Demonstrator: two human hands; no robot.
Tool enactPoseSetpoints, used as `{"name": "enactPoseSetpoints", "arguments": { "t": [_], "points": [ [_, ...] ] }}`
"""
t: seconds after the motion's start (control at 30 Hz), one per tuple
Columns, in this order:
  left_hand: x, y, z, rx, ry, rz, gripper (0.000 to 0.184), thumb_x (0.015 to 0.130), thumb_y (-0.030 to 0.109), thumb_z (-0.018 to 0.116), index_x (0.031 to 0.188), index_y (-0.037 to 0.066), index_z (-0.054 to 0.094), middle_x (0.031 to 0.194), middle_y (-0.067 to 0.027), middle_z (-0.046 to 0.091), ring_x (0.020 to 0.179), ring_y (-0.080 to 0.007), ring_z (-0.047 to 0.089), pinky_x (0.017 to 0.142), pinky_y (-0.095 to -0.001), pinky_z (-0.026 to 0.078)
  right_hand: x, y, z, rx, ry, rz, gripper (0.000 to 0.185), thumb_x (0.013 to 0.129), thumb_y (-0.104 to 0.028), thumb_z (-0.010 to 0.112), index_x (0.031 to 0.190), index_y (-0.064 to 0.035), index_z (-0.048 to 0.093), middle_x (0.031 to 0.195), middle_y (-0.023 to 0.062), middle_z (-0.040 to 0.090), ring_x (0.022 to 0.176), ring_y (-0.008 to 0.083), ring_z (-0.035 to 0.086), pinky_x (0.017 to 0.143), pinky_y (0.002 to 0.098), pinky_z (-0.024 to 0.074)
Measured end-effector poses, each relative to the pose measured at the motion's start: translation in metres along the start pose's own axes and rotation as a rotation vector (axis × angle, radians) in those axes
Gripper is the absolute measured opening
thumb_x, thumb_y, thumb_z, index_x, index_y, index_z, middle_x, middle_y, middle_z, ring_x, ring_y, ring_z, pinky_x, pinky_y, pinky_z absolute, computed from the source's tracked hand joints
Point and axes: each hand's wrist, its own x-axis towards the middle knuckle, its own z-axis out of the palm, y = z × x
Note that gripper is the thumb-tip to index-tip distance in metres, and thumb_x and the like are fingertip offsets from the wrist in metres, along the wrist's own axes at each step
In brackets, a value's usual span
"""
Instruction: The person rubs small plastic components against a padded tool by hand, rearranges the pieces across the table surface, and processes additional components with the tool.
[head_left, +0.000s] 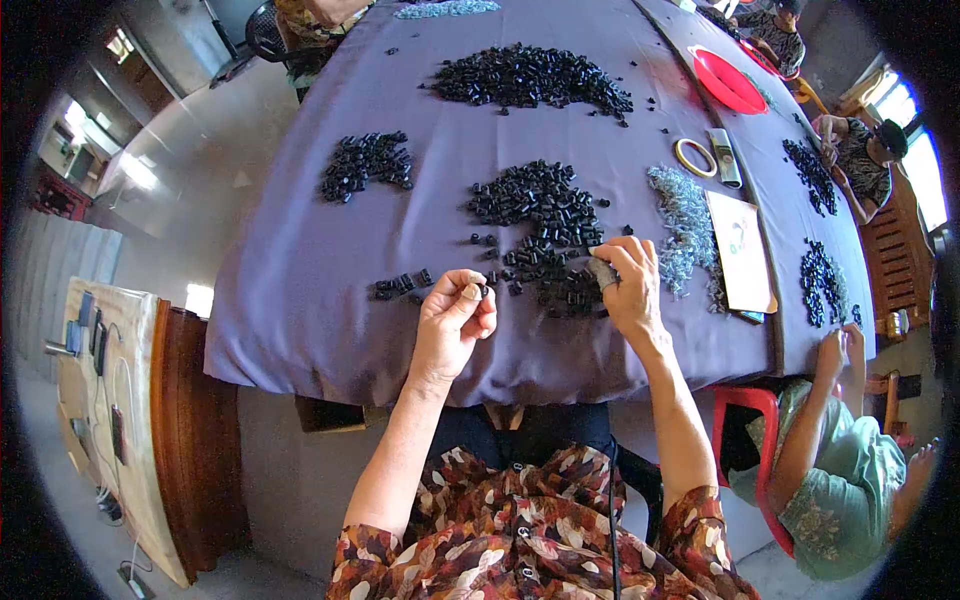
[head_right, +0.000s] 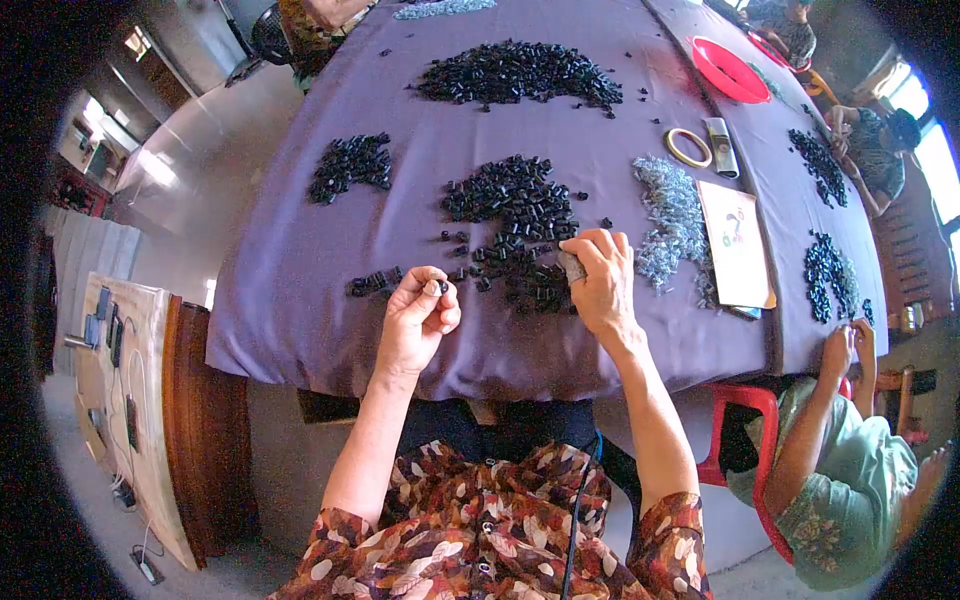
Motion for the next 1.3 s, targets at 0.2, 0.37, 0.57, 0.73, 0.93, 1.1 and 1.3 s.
{"name": "enactPoseSetpoints", "arguments": {
  "t": [0.2,0.37,0.57,0.73,0.93,1.1,1.3],
  "points": [
    [0.000,0.000,0.001,0.001,0.005,0.003,0.008,0.091,0.013,0.055,0.096,0.008,0.057,0.076,-0.0056,0.058,0.060,-0.0134,0.051,0.054,-0.0244,0.041,0.012,-0.007,0.004,-0.037,-0.051,-0.034,0.026,0.066,0.003,0.058,0.088,-0.0086,0.064,0.089,0.0063,0.057,0.088,0.0281,0.049,0.079,0.0392,0.0382],
    [0.000,-0.001,0.000,0.001,0.005,-0.003,0.008,0.091,0.013,0.055,0.097,0.008,0.056,0.077,-0.0058,0.058,0.061,-0.0137,0.052,0.054,-0.0246,0.042,0.016,-0.007,0.013,-0.094,-0.125,-0.037,0.026,0.067,0.002,0.059,0.086,-0.0112,0.068,0.089,0.0051,0.058,0.090,0.0265,0.048,0.081,0.0391,0.0368],
    [0.001,-0.001,0.000,0.005,0.003,0.002,0.007,0.091,0.012,0.055,0.097,0.008,0.057,0.077,-0.0056,0.058,0.061,-0.0136,0.053,0.053,-0.0238,0.041,0.027,-0.012,0.013,-0.146,-0.186,-0.115,0.023,0.067,-0.001,0.061,0.084,-0.0123,0.071,0.083,0.0051,0.055,0.086,0.0259,0.047,0.076,0.0384,0.0361],
    [0.000,-0.001,-0.001,-0.003,-0.008,0.004,0.007,0.091,0.013,0.054,0.096,0.009,0.057,0.078,-0.0056,0.058,0.061,-0.0129,0.053,0.053,-0.0235,0.041,0.029,-0.015,0.011,-0.180,-0.232,-0.144,0.023,0.065,0.001,0.060,0.085,-0.0100,0.065,0.083,0.0056,0.054,0.085,0.0260,0.047,0.075,0.0386,0.0355],
    [0.001,-0.002,0.000,0.013,-0.006,0.019,0.007,0.091,0.014,0.055,0.096,0.009,0.057,0.079,-0.0052,0.058,0.061,-0.0117,0.053,0.053,-0.0231,0.042,0.027,-0.017,0.009,-0.110,-0.208,-0.122,0.025,0.060,0.001,0.060,0.084,-0.0064,0.056,0.082,0.0079,0.054,0.085,0.0286,0.047,0.076,0.0393,0.0350],
    [0.001,-0.002,-0.001,0.028,0.003,0.013,0.007,0.091,0.015,0.056,0.095,0.010,0.057,0.078,-0.0050,0.059,0.063,-0.0110,0.053,0.055,-0.0230,0.042,0.021,-0.031,0.002,0.241,-0.041,0.064,0.025,0.060,0.006,0.057,0.083,-0.0029,0.054,0.076,0.0112,0.054,0.069,0.0286,0.053,0.063,0.0358,0.0435],
    [-0.001,-0.003,0.002,0.050,0.025,0.017,0.008,0.090,0.016,0.058,0.096,0.010,0.057,0.076,-0.0031,0.061,0.060,-0.0091,0.055,0.052,-0.0201,0.043,0.000,-0.075,0.006,0.586,-0.123,0.180,0.019,0.072,0.002,0.064,0.090,-0.0014,0.056,0.078,0.0103,0.061,0.072,0.0205,0.062,0.067,0.0297,0.0485]
  ]
}}
